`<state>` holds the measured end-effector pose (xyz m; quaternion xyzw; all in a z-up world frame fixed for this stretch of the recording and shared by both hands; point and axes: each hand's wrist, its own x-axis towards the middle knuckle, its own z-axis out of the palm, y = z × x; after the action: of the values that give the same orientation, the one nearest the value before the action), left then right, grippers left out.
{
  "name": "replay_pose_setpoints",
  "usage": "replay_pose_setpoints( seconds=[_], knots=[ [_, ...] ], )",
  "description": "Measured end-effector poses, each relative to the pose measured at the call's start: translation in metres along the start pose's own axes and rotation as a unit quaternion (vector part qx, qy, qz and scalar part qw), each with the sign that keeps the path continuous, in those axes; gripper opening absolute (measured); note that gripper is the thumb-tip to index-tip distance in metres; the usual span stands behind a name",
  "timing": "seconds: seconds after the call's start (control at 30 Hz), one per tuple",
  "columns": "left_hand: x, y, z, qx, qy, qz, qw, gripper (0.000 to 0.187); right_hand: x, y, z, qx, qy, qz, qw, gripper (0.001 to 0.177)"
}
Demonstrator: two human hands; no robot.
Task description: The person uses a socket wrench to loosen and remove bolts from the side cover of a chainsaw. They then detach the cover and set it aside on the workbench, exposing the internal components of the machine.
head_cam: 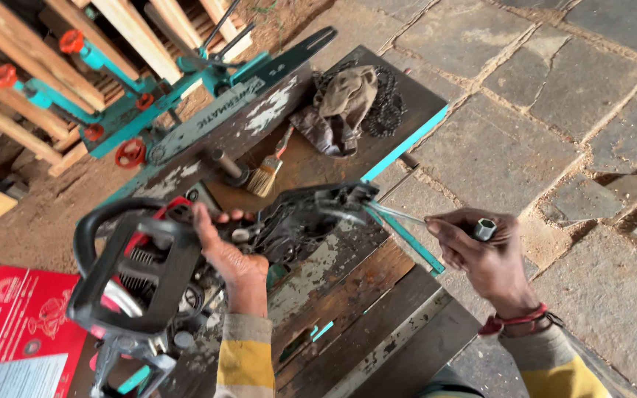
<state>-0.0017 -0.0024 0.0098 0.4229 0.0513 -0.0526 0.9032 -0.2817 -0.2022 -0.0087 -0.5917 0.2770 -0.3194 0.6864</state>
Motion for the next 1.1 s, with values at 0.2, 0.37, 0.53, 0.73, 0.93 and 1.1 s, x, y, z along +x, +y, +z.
replay_pose_setpoints(
  seconds=[0.2,0.37,0.53,0.73,0.93,1.1],
  knots=[
    [-0.005,-0.008,-0.004,-0.027,-0.059,-0.006,0.998,0.041,-0.014,0.028,0.013,0.179,-0.009,-0.015,0.984,0.012],
    [-0.009,-0.011,-0.003,-0.026,-0.011,-0.002,1.0,0.04,-0.025,0.023,0.019,0.061,0.05,-0.024,0.997,0.012],
    [-0.016,-0.015,-0.002,-0.021,-0.016,0.006,1.0,0.04,-0.034,0.021,0.038,-0.123,0.073,-0.212,0.967,0.014],
    [-0.021,-0.019,0.001,-0.001,-0.037,0.042,0.998,0.042,-0.027,0.006,0.038,-0.219,0.07,-0.258,0.938,0.015],
    [-0.026,-0.023,0.002,-0.025,-0.015,0.008,1.0,0.044,-0.036,-0.008,0.041,-0.214,0.099,-0.163,0.958,0.016],
    [-0.035,-0.014,0.02,0.035,0.028,0.005,0.999,0.047,-0.044,0.008,0.048,-0.118,0.054,-0.131,0.983,0.016]
  ],
)
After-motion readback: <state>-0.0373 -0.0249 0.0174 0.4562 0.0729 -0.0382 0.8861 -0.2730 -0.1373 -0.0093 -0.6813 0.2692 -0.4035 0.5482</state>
